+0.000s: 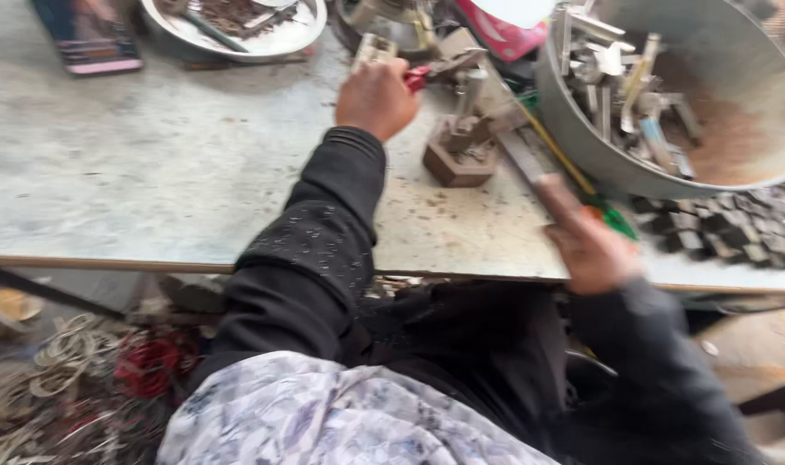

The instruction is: The person holds a small metal piece with pliers and repeatedly strikes it with a hammer on a wooden block. They adjust the metal piece's position multiple times and continue hammering to shape it.

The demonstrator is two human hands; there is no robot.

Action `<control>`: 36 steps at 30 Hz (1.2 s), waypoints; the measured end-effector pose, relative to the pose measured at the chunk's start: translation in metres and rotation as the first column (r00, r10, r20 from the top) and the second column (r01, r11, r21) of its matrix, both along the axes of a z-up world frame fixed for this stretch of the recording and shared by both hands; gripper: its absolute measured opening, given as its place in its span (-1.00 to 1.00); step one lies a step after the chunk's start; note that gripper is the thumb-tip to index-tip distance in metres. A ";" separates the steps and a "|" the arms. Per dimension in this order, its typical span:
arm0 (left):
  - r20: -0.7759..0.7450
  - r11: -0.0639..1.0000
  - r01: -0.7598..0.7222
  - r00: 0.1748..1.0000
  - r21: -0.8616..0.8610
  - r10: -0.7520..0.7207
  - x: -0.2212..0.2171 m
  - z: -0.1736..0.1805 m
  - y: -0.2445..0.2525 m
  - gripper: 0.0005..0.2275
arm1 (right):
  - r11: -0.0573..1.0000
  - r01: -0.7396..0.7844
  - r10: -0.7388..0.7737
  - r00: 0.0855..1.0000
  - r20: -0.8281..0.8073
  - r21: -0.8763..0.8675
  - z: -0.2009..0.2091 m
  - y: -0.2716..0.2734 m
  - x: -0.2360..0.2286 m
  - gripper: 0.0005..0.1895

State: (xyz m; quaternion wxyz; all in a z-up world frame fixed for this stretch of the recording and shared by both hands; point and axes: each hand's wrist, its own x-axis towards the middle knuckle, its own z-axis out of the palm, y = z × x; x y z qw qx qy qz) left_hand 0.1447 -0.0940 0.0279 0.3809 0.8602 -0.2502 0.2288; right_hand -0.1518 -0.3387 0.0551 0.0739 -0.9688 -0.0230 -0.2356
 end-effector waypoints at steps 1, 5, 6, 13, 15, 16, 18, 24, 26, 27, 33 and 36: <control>-0.015 1.000 -0.011 1.000 0.003 0.011 -0.001 -0.003 0.000 -0.87 | 0.996 -0.034 0.038 0.998 0.055 -0.079 0.009 -0.011 -0.009 -0.68; -0.002 0.999 -0.041 0.999 0.012 0.041 0.004 -0.010 -0.004 -0.88 | 0.660 -0.165 -0.188 0.908 0.374 0.733 0.016 -0.007 -0.023 -0.64; 0.020 0.999 -0.043 0.999 0.013 0.042 0.004 -0.012 -0.004 -0.88 | 0.698 -0.041 -0.224 0.935 0.273 0.715 0.009 0.004 -0.018 -0.57; -0.011 0.999 -0.043 0.999 -0.011 0.043 -0.003 -0.004 -0.001 -0.83 | 0.994 -0.103 0.106 0.992 -0.063 0.045 0.004 0.027 0.006 -0.24; -0.010 0.999 -0.041 0.999 -0.003 0.041 -0.001 -0.008 0.002 -0.83 | 0.985 -0.167 0.173 0.972 0.159 -0.053 -0.007 0.021 0.002 -0.20; -0.008 0.999 -0.038 0.999 -0.008 0.038 0.002 -0.010 0.000 -0.83 | 0.975 -0.196 0.218 0.940 0.263 -0.108 -0.014 0.016 0.001 -0.19; -0.007 0.999 -0.041 0.999 -0.019 0.041 0.003 -0.015 -0.004 -0.83 | 0.770 -0.148 0.024 0.979 0.204 0.621 -0.038 0.014 0.002 -0.23; -0.013 0.999 -0.040 0.999 -0.002 0.040 0.005 -0.011 -0.005 -0.84 | 0.285 -0.070 0.031 0.997 0.064 0.956 -0.066 0.002 0.016 -0.46; -0.019 0.999 -0.036 0.999 0.025 0.036 0.005 -0.014 -0.004 -0.83 | 0.283 -0.050 0.052 0.998 0.036 0.958 -0.065 -0.003 0.016 -0.45; -0.013 0.999 -0.032 0.999 0.033 0.032 0.005 -0.014 -0.006 -0.82 | 0.287 -0.037 0.054 0.998 0.022 0.957 -0.063 -0.005 0.013 -0.45; -0.025 0.998 -0.034 0.999 0.046 0.035 0.004 -0.013 -0.005 -0.82 | 0.301 0.034 0.080 0.995 -0.061 0.953 -0.053 0.000 0.012 -0.36; -0.025 0.999 -0.031 0.999 0.044 0.032 0.002 -0.012 -0.004 -0.84 | 0.334 0.103 0.052 0.991 -0.127 0.937 -0.050 0.001 0.011 -0.32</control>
